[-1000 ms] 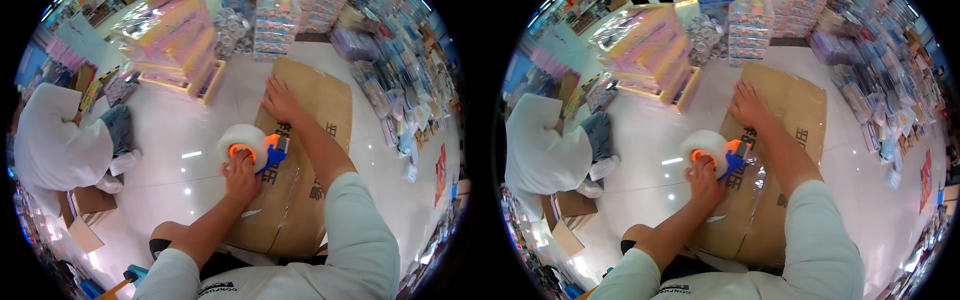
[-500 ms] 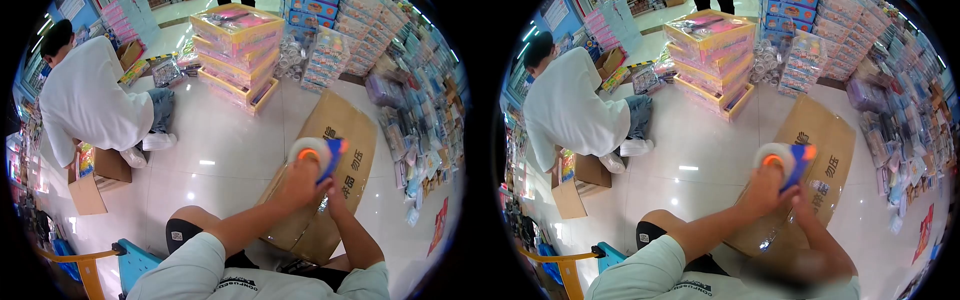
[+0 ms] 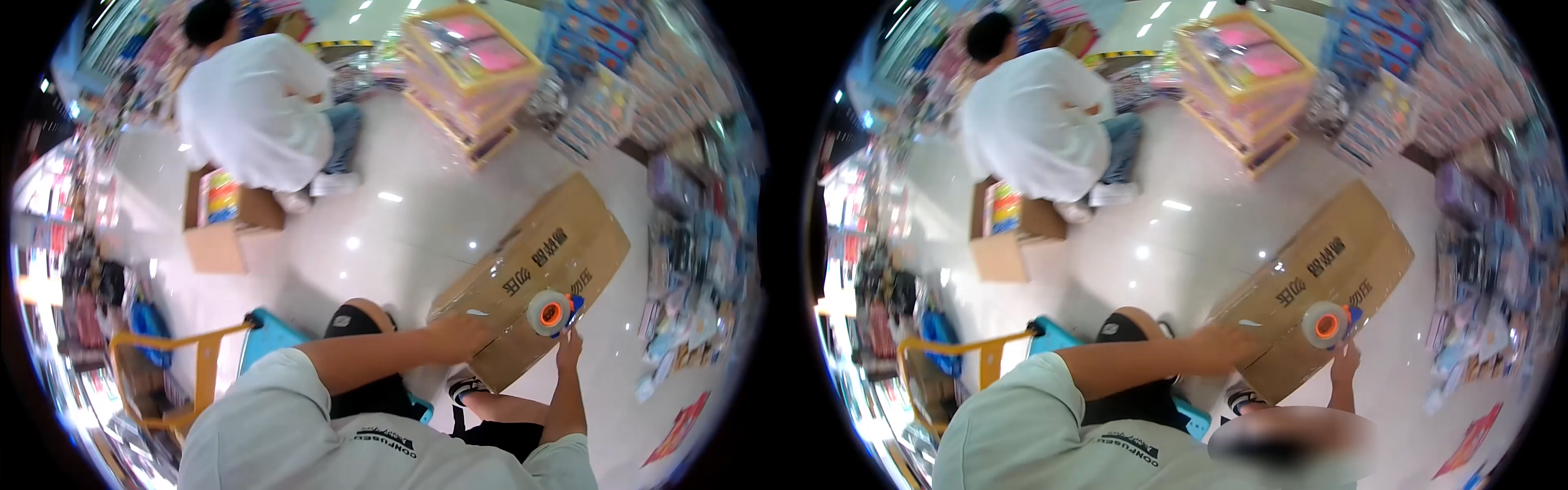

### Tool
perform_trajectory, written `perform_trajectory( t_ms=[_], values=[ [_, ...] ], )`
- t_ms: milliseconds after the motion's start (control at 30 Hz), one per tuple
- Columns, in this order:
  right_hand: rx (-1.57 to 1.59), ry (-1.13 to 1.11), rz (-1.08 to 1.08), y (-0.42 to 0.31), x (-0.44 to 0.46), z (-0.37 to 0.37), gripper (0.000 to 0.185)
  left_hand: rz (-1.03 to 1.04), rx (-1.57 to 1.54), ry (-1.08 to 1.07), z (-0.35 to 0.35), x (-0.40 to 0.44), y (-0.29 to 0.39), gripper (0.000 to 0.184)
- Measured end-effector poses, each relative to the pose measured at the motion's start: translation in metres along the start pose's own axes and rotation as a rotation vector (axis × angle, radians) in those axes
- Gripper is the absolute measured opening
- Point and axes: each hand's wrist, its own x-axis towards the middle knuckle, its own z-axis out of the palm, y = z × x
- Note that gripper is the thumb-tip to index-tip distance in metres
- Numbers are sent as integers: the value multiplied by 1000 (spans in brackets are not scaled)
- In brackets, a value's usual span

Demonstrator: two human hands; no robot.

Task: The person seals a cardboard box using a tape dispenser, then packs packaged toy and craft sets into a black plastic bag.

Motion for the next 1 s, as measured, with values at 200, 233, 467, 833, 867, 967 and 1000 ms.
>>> perform_trajectory(
  t_ms=[200, 233, 467, 833, 867, 967, 1000],
  values=[
    [28, -599, 239, -83, -99, -117, 53, -507, -139, 270, -72, -230, 9, 47],
    [20, -609, 215, -110, -119, -141, 50, -607, -193, 245, -84, -266, 19, 47],
    [130, -483, 343, -257, -150, -243, 50, -706, -379, 92, -112, -438, 54, 56],
    [-46, -667, 234, -366, -114, -183, 51, -763, -582, 379, -117, -439, 41, 58],
    [-36, -678, 251, -378, -102, -176, 53, -753, -611, 376, -124, -438, 35, 58],
    [57, -705, 279, -423, -57, -157, 46, -787, -672, 378, -150, -431, 11, 59],
    [97, -702, 286, -434, -38, -148, 47, -829, -669, 379, -162, -428, 2, 59]
  ],
)
